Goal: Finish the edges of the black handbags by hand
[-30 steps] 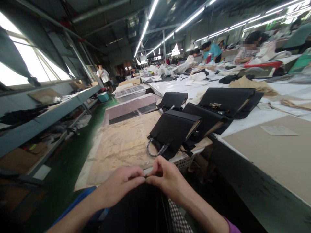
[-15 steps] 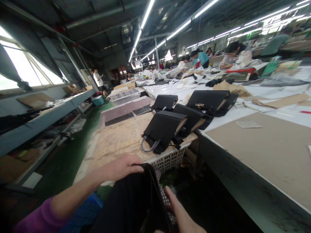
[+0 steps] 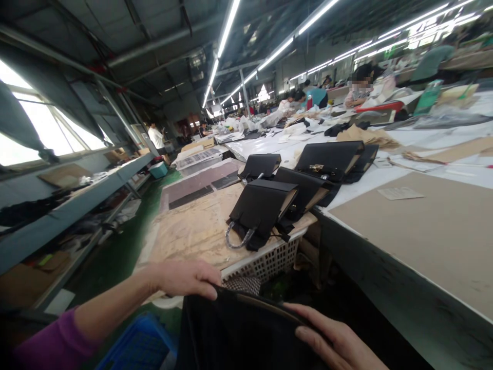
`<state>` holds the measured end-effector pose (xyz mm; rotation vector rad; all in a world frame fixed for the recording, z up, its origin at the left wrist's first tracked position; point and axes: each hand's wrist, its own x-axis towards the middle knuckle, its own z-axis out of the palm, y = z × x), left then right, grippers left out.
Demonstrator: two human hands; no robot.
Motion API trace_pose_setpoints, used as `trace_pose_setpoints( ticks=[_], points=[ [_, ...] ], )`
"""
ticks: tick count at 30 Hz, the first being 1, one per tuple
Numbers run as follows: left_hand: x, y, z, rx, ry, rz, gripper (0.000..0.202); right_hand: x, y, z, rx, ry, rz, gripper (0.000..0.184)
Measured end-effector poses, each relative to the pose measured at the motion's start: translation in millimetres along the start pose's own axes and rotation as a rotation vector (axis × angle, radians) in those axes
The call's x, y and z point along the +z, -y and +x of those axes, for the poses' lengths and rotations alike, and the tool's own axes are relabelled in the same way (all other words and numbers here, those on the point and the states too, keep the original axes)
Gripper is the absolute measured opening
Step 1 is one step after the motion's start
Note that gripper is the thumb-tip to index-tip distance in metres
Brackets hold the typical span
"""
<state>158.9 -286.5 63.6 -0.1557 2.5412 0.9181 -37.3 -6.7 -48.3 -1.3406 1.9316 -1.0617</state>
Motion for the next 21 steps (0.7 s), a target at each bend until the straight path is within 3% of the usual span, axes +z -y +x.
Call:
trace_pose_setpoints(
  ticks=[3, 6, 8, 12, 17, 21],
  points=[
    [4.0, 3, 10, -0.055, -0.048, 0.042, 0.020, 1, -1, 18, -0.136, -0.104, -0.301, 0.034],
    [4.3, 6, 16, -0.104, -0.088, 0.070, 0.022, 10, 24, 35, -0.298, -0.230, -0.513, 0.035],
    [3.8, 8, 19, -0.121, -0.094, 0.072, 0.022, 24, 46, 47, -0.363, -0.213, -0.462, 0.030],
    [3.7, 12, 22, -0.129, -0.089, 0.071, 0.020, 56, 70, 71, -0.318, -0.151, -0.356, 0.016],
    [5.0, 15, 21, -0.152, -0.081, 0.074, 0.020, 66, 63, 89, -0.210, -0.066, -0.305, 0.017],
    [6.2, 15, 20, -0.154, -0.093, 0.065, 0.022, 62, 56, 90, -0.243, -0.047, -0.211, 0.023]
  ],
)
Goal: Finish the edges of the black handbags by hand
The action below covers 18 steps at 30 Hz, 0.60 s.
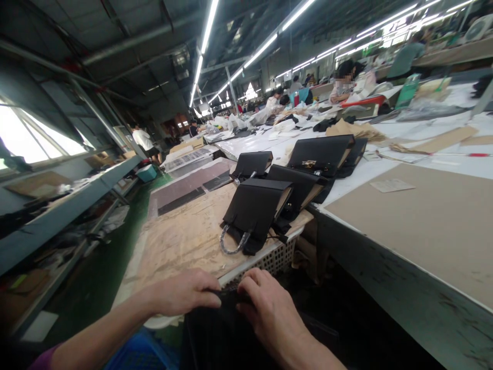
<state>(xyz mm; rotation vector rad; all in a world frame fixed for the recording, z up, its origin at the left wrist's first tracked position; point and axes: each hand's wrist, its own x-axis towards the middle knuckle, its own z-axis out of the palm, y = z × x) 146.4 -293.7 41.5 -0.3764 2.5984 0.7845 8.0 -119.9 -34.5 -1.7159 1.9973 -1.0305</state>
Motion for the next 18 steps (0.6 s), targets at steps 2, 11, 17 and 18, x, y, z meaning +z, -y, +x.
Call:
trace_pose_setpoints(
  ticks=[2, 11, 17, 18],
  points=[
    [0.6, -0.8, -1.0, -0.003, -0.004, -0.011, 0.023, 1.0, -2.2, -1.9, -0.006, -0.013, 0.029, 0.024],
    [3.5, -7.1, -4.0, -0.025, -0.031, -0.054, 0.024, 2.0, 0.9, -3.0, -0.021, 0.000, 0.088, 0.016],
    [5.9, -4.4, -2.4, -0.051, -0.039, -0.096, 0.022, 5.3, 0.5, 3.2, 0.060, 0.020, 0.152, 0.011],
    [6.2, -3.7, -2.0, -0.057, -0.037, -0.106, 0.021, 6.2, 0.3, 3.9, 0.070, 0.022, 0.147, 0.011]
  ],
)
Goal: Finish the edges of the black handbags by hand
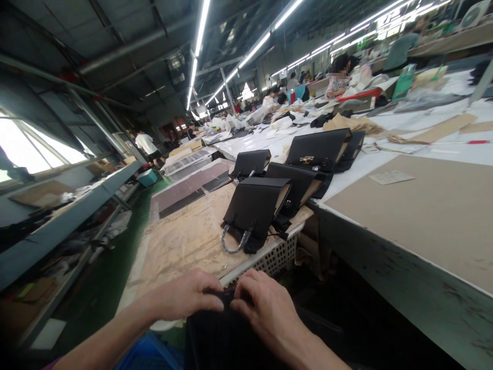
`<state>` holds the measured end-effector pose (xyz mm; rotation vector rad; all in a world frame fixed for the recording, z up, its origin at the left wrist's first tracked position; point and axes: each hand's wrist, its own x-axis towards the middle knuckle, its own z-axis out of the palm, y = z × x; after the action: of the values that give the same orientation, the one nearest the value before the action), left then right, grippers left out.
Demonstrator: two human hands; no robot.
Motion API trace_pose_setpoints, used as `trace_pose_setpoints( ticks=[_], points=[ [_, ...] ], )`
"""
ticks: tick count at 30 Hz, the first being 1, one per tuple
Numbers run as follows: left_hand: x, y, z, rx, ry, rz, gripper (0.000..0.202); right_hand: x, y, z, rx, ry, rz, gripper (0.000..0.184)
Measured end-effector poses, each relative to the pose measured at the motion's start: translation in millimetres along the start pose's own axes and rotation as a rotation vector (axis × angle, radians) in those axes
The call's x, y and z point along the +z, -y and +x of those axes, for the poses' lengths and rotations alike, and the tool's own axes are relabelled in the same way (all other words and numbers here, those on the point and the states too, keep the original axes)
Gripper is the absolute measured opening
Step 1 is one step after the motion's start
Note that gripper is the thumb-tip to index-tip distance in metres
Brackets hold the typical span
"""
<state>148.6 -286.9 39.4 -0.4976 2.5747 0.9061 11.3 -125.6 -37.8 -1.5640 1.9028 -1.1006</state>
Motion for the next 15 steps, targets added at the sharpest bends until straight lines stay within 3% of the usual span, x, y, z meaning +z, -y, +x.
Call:
trace_pose_setpoints(
  ticks=[10, 15],
  points=[
    [3.6, 6.2, -2.9, -0.052, -0.003, -0.126, 0.018, -0.1, 4.9, 3.2, -0.085, -0.014, 0.214, 0.015],
    [6.5, 4.9, -4.2, -0.059, -0.028, -0.155, 0.015, 3.8, 1.7, 3.3, 0.045, -0.023, 0.166, 0.011]
  ],
)
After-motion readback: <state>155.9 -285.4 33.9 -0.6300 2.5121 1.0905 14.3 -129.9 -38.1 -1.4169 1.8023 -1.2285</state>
